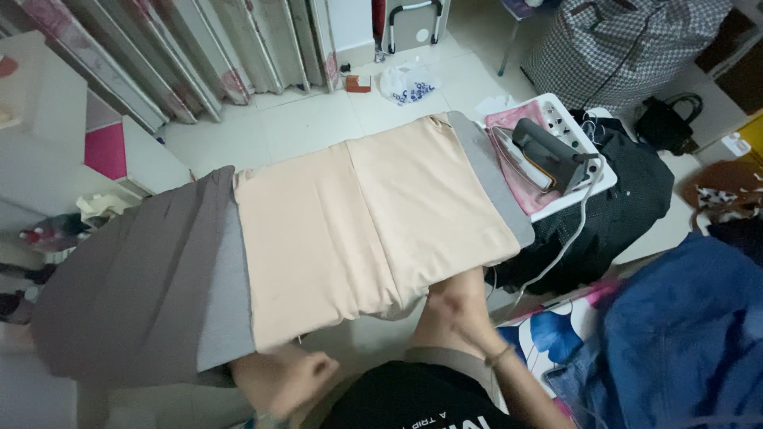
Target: The person irons a beige garment on an ironing board, smoothing the fabric and moving the iron across various sections before folding and repositioning it.
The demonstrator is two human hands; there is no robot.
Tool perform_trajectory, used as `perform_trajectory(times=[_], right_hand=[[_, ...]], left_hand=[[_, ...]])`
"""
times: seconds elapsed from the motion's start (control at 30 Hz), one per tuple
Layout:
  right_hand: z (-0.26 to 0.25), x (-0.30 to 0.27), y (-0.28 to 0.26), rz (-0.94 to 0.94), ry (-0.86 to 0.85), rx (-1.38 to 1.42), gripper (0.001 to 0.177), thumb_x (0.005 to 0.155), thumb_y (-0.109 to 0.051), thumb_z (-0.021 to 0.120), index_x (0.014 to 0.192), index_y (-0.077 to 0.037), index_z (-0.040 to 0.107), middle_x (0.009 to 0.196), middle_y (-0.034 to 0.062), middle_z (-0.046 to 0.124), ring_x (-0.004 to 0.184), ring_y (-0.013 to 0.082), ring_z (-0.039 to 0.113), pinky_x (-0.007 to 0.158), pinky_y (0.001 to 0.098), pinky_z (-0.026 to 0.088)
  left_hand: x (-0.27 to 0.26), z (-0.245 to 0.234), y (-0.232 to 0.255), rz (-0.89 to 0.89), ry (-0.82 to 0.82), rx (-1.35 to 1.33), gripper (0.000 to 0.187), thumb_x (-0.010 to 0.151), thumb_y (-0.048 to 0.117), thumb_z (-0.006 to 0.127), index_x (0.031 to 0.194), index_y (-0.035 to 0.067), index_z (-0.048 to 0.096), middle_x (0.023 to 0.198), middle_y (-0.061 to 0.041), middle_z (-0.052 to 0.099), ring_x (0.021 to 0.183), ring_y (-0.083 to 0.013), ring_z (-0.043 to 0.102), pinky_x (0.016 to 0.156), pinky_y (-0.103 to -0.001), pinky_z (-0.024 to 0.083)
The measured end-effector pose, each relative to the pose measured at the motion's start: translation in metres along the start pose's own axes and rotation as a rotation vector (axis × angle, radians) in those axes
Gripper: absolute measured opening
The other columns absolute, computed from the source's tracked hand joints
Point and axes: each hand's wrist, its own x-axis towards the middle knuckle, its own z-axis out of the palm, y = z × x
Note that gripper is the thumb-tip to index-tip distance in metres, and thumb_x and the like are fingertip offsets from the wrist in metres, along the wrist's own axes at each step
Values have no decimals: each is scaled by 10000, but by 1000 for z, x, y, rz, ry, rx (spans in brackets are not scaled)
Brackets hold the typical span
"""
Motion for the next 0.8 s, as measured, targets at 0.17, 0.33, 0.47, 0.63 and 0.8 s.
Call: perform_trajectory(times=[0.17,0.33,0.47,0.63,0.8], right_hand=[[67,26,-157,-120,637,-1646,207,922,-274,649,1020,-93,631,917,122,609,876,307,564,790,445,427],[35,38,-170,-119,767,-1786,568,877,-466,729,1206,-24,591,1193,227,494,1145,435,474,914,528,422],[28,30,-168,-8,746,-1670,314,952,-352,678,869,-50,650,983,129,495,991,329,492,836,473,420],[27,28,-182,44,815,-1365,319,1021,-303,608,798,-89,531,739,43,494,711,181,437,651,345,358],[36,30,-199,156,828,-1492,358,973,-451,612,868,-109,621,818,55,654,784,227,598,684,386,422]], left_hand=[[-68,-78,27,-84,820,180,283,981,414,515,1089,192,653,911,-44,761,901,-307,683,743,-437,526],[-26,-72,-1,-36,1269,267,587,957,445,603,1232,-73,613,1074,-263,599,971,-440,582,854,-502,481],[-25,-65,14,-184,1011,230,438,1034,449,483,884,53,594,903,-128,608,892,-317,576,786,-434,480],[-21,-60,-4,-139,1044,-51,481,1084,465,405,783,91,381,539,-75,414,443,-282,474,462,-404,368],[-29,-67,-15,-258,852,-4,456,1066,505,398,907,95,518,545,-53,561,474,-215,534,473,-332,399]])
